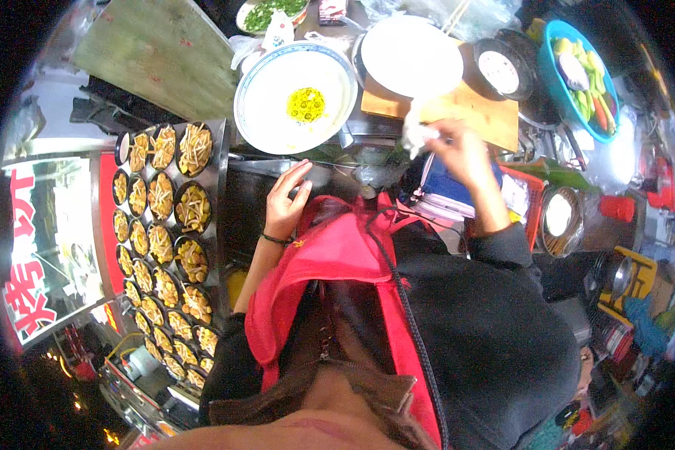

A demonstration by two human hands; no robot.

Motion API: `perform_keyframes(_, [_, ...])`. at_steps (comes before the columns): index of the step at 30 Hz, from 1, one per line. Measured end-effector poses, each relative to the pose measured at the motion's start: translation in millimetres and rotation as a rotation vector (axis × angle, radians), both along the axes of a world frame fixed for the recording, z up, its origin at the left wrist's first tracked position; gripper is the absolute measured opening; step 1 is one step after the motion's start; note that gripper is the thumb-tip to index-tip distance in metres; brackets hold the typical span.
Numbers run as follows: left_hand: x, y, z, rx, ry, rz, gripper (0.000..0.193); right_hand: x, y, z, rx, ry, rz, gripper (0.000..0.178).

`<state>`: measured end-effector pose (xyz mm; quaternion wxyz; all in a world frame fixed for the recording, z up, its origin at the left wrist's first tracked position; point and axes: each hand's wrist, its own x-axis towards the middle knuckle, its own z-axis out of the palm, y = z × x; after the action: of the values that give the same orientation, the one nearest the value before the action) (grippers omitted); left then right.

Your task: The person assembles food by placing bean sprouts into many small black bowls arranged on a tray. They use both hands to pick up sprouts from a white bowl and distribute them across the bowls, then briefly wipe their hands with a tissue.

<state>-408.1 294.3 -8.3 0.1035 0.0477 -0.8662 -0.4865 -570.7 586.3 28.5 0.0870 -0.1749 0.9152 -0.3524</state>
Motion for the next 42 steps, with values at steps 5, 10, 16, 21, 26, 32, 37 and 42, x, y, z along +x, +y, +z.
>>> perform_keyframes(5, [5.2,-6.7,-8.2,0.041,-0.009,0.035,0.030,-77.0,64.5,-57.6,-0.215,0.036,-0.310,0.027])
perform_keyframes(10, [16.7,-7.1,-19.3,0.065,0.048,0.087,0.030,-104.4,70.9,-73.5,-0.256,0.281,-0.375,0.025])
perform_keyframes(16, [30.5,-6.5,-28.8,0.044,0.112,0.199,0.030,-99.2,49.2,-55.9,-0.034,0.483,-0.147,0.030])
perform_keyframes(21, [31.8,-9.8,-28.3,0.047,0.112,0.219,0.029,-101.6,49.7,-61.2,0.441,0.330,0.063,0.040])
perform_keyframes(26, [25.0,-11.0,-30.0,0.003,0.105,0.224,0.026,-79.2,44.2,-46.2,-0.027,0.412,-0.109,0.029])
perform_keyframes(32, [13.5,-2.2,-34.2,0.289,-0.058,0.208,0.029,-47.2,12.2,-34.9,-0.018,0.351,-0.041,0.025])
perform_keyframes(37, [9.8,-2.0,-52.2,0.235,-0.073,0.173,0.029,-40.2,11.1,-17.3,-0.029,0.448,-0.089,0.028])
perform_keyframes(42, [-4.7,4.5,-45.8,0.208,-0.074,0.115,0.029,-31.4,34.3,-11.9,-0.128,0.565,-0.123,0.029])
